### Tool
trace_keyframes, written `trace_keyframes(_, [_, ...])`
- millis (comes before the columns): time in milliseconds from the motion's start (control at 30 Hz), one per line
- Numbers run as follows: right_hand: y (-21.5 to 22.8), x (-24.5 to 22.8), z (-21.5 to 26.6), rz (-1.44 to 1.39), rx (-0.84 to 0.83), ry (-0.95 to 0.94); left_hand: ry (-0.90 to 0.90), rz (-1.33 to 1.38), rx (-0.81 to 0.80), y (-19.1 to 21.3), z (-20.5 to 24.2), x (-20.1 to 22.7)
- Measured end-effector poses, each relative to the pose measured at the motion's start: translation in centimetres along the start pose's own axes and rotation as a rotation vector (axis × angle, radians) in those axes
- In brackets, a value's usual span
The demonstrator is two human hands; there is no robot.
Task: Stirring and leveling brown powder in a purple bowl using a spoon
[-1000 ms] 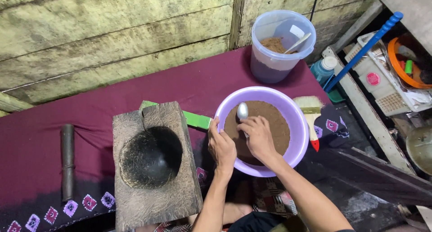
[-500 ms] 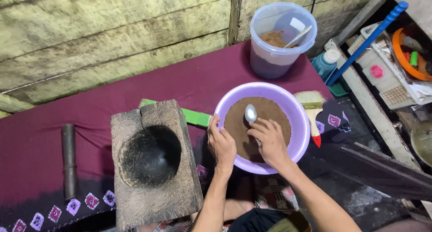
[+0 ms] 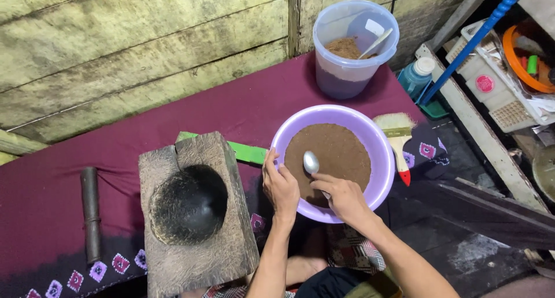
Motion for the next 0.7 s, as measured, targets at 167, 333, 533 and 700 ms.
trace_keyframes(167, [-0.3, 2.1, -0.4, 0.071, 0.068, -0.067, -0.008, 0.01, -0.012, -0.1, -0.3, 0.1])
trace_keyframes(333, [-0.4, 2.7, -0.4, 0.111, 0.143, -0.106, -0.014, 0.006, -0.021, 0.1, -0.3, 0.3])
trace_keyframes(533, [-1.1, 1.9, -0.5, 0.074, 0.029, -0.057, -0.005, 0.008, -0.023, 0.3, -0.6, 0.7])
trace_keyframes(700, [0.7, -0.6, 0.0, 0.026, 0.062, -0.079, -0.02, 0.009, -0.02, 0.4, -0.6, 1.1])
Point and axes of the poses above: each hand's wrist, its own z-axis away from the middle knuckle, its own y-axis out of the back of the hand, x = y × z, the point moved 5 cm from there along -z, towards the middle knuckle, and after that the axes turned 7 degrees about -x, right-handed, at the moved point
